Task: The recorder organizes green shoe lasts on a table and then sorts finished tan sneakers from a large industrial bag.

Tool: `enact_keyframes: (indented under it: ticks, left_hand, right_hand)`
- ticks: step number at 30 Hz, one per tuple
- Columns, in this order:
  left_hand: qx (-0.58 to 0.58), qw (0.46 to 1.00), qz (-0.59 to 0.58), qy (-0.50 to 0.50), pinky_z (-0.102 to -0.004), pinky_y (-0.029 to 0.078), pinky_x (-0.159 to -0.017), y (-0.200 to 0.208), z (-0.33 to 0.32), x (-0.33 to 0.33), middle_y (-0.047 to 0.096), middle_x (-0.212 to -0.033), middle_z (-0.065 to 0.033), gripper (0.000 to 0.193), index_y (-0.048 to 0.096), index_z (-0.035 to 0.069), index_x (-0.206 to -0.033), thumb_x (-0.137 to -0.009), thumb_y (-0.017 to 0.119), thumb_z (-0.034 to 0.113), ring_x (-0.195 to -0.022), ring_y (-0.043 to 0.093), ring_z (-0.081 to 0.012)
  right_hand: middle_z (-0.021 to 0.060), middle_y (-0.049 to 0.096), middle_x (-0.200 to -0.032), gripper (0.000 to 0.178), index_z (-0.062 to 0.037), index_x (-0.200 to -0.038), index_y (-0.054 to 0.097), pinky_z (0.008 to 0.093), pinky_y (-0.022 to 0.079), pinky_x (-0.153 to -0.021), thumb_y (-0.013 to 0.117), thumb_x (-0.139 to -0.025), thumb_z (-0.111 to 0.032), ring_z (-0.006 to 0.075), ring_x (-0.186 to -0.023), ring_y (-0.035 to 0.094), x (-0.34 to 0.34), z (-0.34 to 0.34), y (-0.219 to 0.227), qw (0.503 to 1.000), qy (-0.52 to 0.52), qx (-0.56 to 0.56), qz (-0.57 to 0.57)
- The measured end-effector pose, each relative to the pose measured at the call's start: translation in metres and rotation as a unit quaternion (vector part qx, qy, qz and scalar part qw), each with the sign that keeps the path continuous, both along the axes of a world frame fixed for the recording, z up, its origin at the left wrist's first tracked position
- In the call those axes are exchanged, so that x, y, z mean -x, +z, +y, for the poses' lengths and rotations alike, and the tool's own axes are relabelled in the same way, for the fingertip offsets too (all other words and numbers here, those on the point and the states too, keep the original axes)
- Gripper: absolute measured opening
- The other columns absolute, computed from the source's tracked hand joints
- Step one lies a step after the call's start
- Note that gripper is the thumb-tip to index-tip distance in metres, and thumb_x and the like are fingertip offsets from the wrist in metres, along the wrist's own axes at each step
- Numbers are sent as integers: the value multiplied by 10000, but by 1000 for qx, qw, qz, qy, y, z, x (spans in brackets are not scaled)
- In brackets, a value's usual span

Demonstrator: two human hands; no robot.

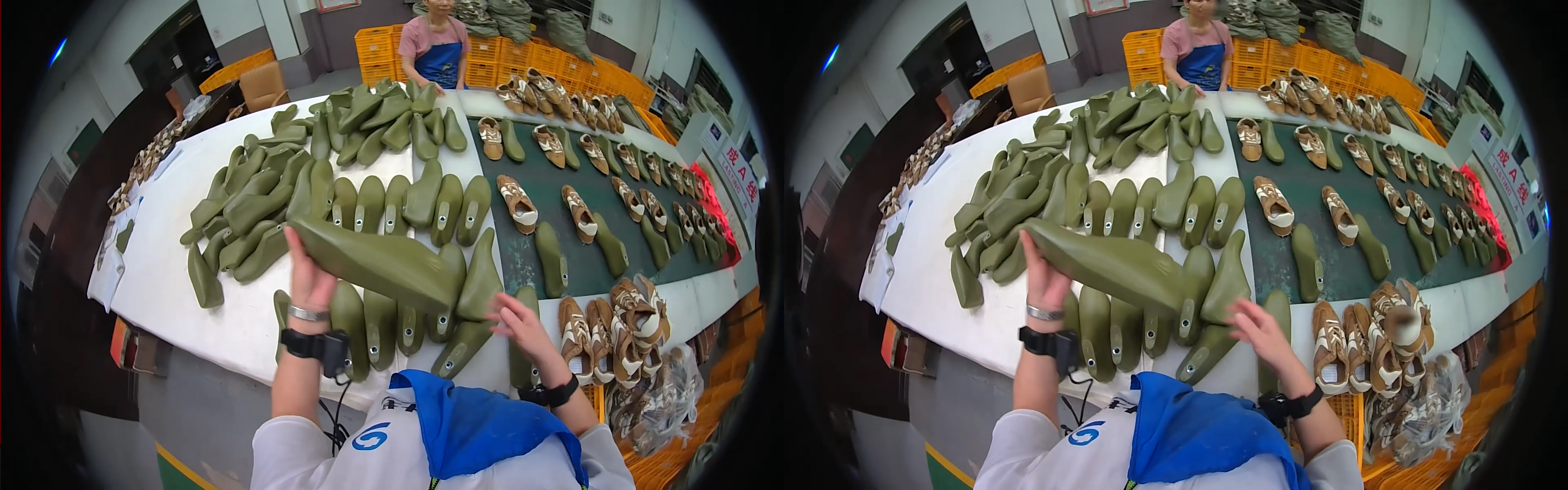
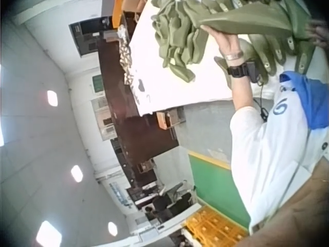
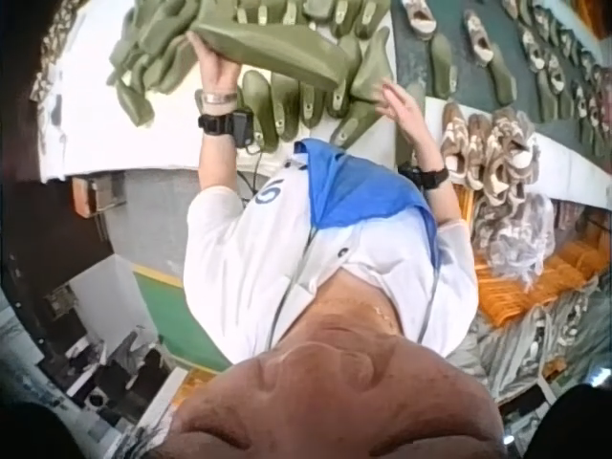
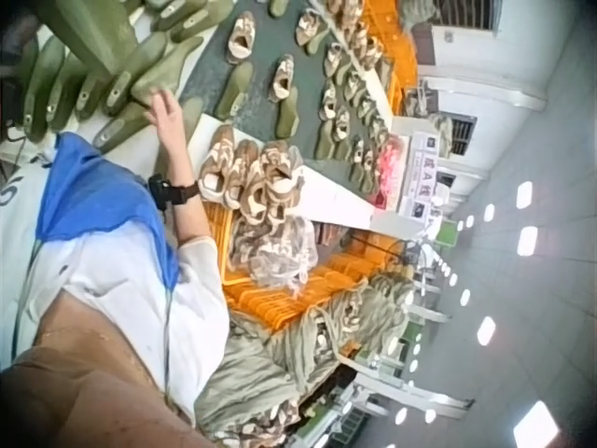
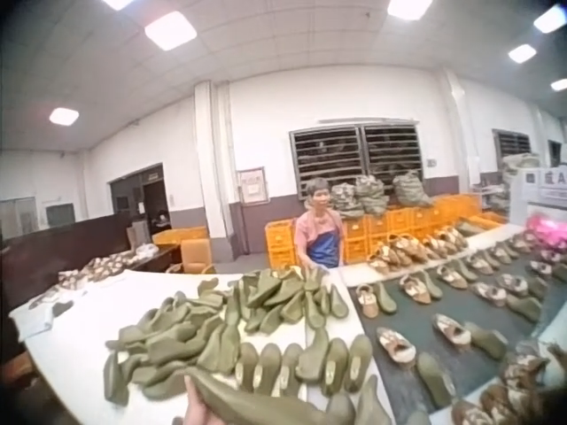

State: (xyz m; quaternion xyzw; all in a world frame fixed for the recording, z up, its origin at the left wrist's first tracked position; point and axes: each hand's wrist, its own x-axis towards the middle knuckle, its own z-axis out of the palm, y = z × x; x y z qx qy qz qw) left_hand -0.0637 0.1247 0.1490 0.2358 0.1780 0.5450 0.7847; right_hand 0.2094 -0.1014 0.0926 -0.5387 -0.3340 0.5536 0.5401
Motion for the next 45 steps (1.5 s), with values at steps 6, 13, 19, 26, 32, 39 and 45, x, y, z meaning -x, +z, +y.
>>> enact_keyframes:
  ticks: [6, 13, 19, 26, 32, 39, 45]
  left_hand:
    - [45, 992, 15, -115, -342, 419, -883, -26, -57, -42, 564, -1035, -109, 548, 505, 45, -1088, -867, 400, 535, -970, 529, -209]
    - [-196, 899, 389, -43, -276, 412, -851, -75, -59, 23, 542, -1079, -68, 428, 466, 36, -1192, -842, 583, 252, -1002, 502, -139]
    - [-252, 677, 671, 166, -370, 423, -820, -96, -46, 98, 573, -1016, -174, 424, 541, 8, -1089, -765, 634, 265, -864, 534, -308]
    - [-171, 516, 825, 154, -406, 390, -877, -164, -40, 173, 545, -1052, -196, 670, 410, 14, -1221, -727, 631, 409, -998, 491, -353]
    - [-80, 575, 793, 184, -396, 402, -868, -190, -55, 173, 554, -1098, -172, 633, 422, 62, -1238, -732, 621, 387, -1013, 524, -315]
    - [-75, 582, 778, 222, -387, 407, -870, -193, -57, 169, 559, -1093, -178, 579, 469, 38, -1196, -719, 639, 320, -999, 534, -317]
    - [-69, 595, 766, 234, -378, 411, -870, -195, -56, 167, 558, -1094, -187, 577, 472, 31, -1191, -713, 652, 299, -1005, 533, -320]
  right_hand:
    - [257, 338, -1309, 581, -50, -1353, 244, 381, 487, -823, 434, -893, -351, 352, -1046, 515, 36, 9, 5, 836, 203, 53, 506]
    - [165, 582, -1041, 483, 32, -1178, 458, 321, 491, -761, 540, -847, -310, 269, -903, 593, 23, 22, -11, 969, -13, 76, 236]
    - [231, 578, -1033, 569, 67, -1202, 437, 362, 430, -839, 616, -782, -272, 346, -965, 561, 25, 40, -18, 911, -20, -29, -411]
    - [228, 537, -1129, 561, 4, -1248, 421, 349, 412, -883, 618, -789, -252, 321, -1046, 530, 19, 49, -57, 865, 11, -39, -500]
    - [197, 527, -1132, 466, -14, -1176, 489, 370, 397, -897, 623, -774, -209, 336, -1036, 512, 20, 45, -57, 880, 16, -59, -472]
    - [175, 485, -1161, 392, -23, -1104, 528, 390, 372, -914, 625, -752, -168, 350, -1072, 452, 18, 9, -71, 842, -23, -82, -533]
    - [191, 460, -1178, 408, -24, -1124, 504, 403, 351, -930, 621, -747, -130, 365, -1084, 431, -9, -34, -83, 748, -98, -28, -656]
